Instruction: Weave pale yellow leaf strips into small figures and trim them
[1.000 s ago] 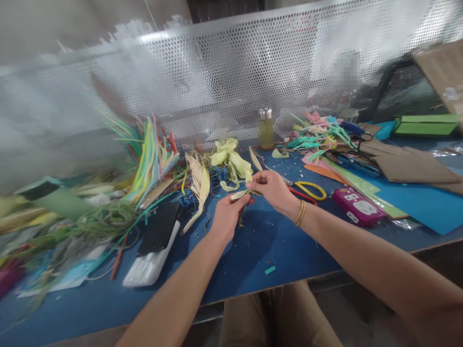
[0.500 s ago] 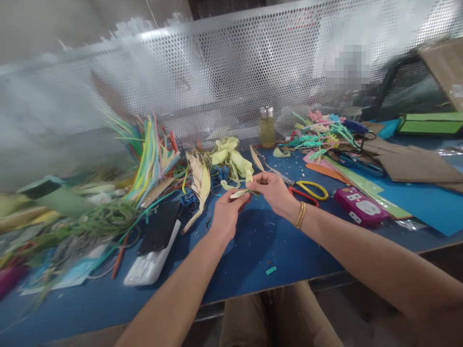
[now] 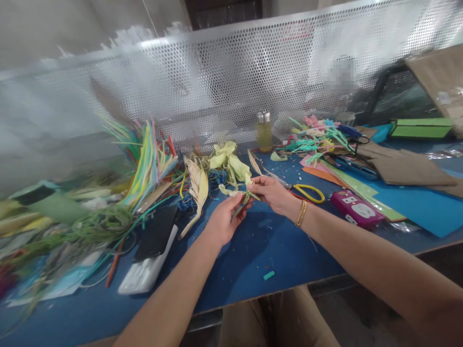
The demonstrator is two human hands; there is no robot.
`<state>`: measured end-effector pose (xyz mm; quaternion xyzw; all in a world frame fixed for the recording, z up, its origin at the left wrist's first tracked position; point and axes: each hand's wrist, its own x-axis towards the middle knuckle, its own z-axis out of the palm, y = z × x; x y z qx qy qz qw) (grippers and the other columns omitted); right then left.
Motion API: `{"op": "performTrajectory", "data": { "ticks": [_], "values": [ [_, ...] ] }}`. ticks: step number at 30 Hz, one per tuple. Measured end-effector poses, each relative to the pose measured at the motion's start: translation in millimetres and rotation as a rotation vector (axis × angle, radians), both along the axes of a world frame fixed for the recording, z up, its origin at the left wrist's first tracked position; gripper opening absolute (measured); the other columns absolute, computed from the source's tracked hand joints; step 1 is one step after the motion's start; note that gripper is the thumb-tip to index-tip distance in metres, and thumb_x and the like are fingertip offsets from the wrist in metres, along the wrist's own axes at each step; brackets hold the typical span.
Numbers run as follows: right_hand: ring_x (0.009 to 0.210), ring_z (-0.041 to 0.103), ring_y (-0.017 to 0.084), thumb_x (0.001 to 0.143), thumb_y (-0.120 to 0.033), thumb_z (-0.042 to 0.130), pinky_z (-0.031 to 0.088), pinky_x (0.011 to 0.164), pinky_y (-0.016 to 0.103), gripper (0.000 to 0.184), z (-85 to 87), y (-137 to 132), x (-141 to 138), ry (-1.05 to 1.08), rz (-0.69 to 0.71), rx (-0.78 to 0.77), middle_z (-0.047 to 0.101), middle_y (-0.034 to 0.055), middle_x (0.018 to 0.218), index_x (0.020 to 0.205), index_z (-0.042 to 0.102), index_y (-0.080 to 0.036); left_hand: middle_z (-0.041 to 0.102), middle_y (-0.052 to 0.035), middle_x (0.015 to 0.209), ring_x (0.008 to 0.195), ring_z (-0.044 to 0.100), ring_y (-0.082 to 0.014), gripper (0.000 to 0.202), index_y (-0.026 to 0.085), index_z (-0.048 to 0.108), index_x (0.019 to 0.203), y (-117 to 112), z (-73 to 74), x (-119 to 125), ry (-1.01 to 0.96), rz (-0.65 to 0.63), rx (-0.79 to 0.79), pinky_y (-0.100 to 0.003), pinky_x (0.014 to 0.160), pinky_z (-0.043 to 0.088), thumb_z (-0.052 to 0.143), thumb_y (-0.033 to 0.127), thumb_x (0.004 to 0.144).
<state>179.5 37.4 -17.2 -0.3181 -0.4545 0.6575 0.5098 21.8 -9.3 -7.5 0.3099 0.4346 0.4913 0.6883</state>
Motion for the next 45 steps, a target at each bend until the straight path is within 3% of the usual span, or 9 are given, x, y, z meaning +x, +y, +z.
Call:
{"op": "performTrajectory", "data": {
  "ticks": [6, 11, 14, 17, 21, 27, 32, 45],
  "values": [
    [0.060, 0.056, 0.008, 0.058, -0.029, 0.085, 0.045, 0.060, 0.023, 0.036, 5.3, -3.0, 2.2, 0.015, 0.083, -0.002, 0.063, -0.0048, 0.070, 0.083, 0.061, -0.018, 0.071, -0.0060, 0.092, 0.079, 0.065, -0.0128, 0.026, 0.015, 0.071, 0.092, -0.9, 3.3, -5.6, -0.003, -0.148, -0.014, -0.021, 0.066, 0.050, 0.078, 0.030, 0.072],
    [0.065, 0.058, 0.009, 0.057, -0.029, 0.086, 0.046, 0.063, 0.024, 0.041, 7.1, -7.0, 0.4, -0.045, 0.055, 0.057, 0.063, -0.0039, 0.072, 0.089, 0.062, -0.018, 0.068, -0.0004, 0.072, 0.066, 0.062, -0.0103, 0.030, 0.016, 0.068, 0.082, -2.5, 0.5, 2.0, 0.017, -0.041, 0.095, -0.019, 0.056, 0.046, 0.086, 0.019, 0.058],
    [0.066, 0.058, 0.010, 0.067, -0.035, 0.080, 0.045, 0.061, 0.024, 0.036, 7.7, -8.3, 2.2, -0.165, 0.034, 0.112, 0.065, -0.0015, 0.079, 0.094, 0.063, -0.019, 0.069, -0.0005, 0.072, 0.064, 0.061, -0.0111, 0.039, 0.017, 0.068, 0.089, -1.6, -1.5, 5.1, 0.006, 0.038, 0.132, -0.021, 0.056, 0.045, 0.087, 0.018, 0.055],
    [0.066, 0.059, 0.012, 0.079, -0.040, 0.068, 0.044, 0.060, 0.025, 0.025, 10.1, -9.7, 5.5, -0.417, 0.051, 0.249, 0.067, 0.0018, 0.079, 0.087, 0.065, -0.017, 0.070, -0.0023, 0.075, 0.066, 0.062, -0.0124, 0.044, 0.015, 0.069, 0.094, 1.1, -3.5, 4.3, 0.014, 0.148, 0.151, -0.022, 0.058, 0.044, 0.087, 0.020, 0.054],
    [0.061, 0.057, 0.012, 0.083, -0.027, 0.061, 0.042, 0.060, 0.025, 0.014, 13.2, -11.3, 6.6, -0.684, -0.028, 0.500, 0.067, 0.0018, 0.070, 0.076, 0.065, -0.016, 0.069, -0.0014, 0.074, 0.064, 0.061, -0.0118, 0.047, 0.015, 0.067, 0.094, 5.1, -6.8, 1.4, 0.040, 0.218, 0.177, -0.022, 0.056, 0.042, 0.088, 0.023, 0.053],
    [0.055, 0.044, 0.008, 0.082, -0.016, 0.056, 0.031, 0.054, 0.023, 0.012, 12.7, -13.8, 4.4, -0.815, -0.047, 0.701, 0.057, -0.0028, 0.061, 0.070, 0.060, -0.016, 0.061, 0.0030, 0.061, 0.054, 0.054, -0.0094, 0.047, 0.016, 0.064, 0.090, 8.2, -11.3, -0.8, 0.227, 0.232, 0.225, -0.021, 0.052, 0.036, 0.088, 0.028, 0.051],
    [0.055, 0.040, 0.008, 0.082, -0.017, 0.056, 0.029, 0.054, 0.023, 0.014, 11.0, -11.6, 4.5, -0.792, -0.002, 0.664, 0.049, -0.0044, 0.058, 0.067, 0.056, -0.016, 0.056, 0.0049, 0.056, 0.051, 0.050, -0.0090, 0.042, 0.015, 0.064, 0.086, 9.5, -13.4, -1.5, 0.322, 0.299, 0.260, -0.022, 0.053, 0.035, 0.085, 0.030, 0.053],
    [0.057, 0.047, 0.011, 0.081, -0.025, 0.059, 0.034, 0.059, 0.025, 0.017, 7.0, -6.3, 7.5, -0.707, 0.040, 0.615, 0.056, -0.0026, 0.058, 0.065, 0.059, -0.018, 0.056, 0.0037, 0.055, 0.052, 0.046, -0.0093, 0.031, 0.015, 0.064, 0.072, 7.5, -6.5, -8.8, 0.395, 0.262, 0.351, -0.023, 0.054, 0.034, 0.083, 0.033, 0.055]
  ]
}}
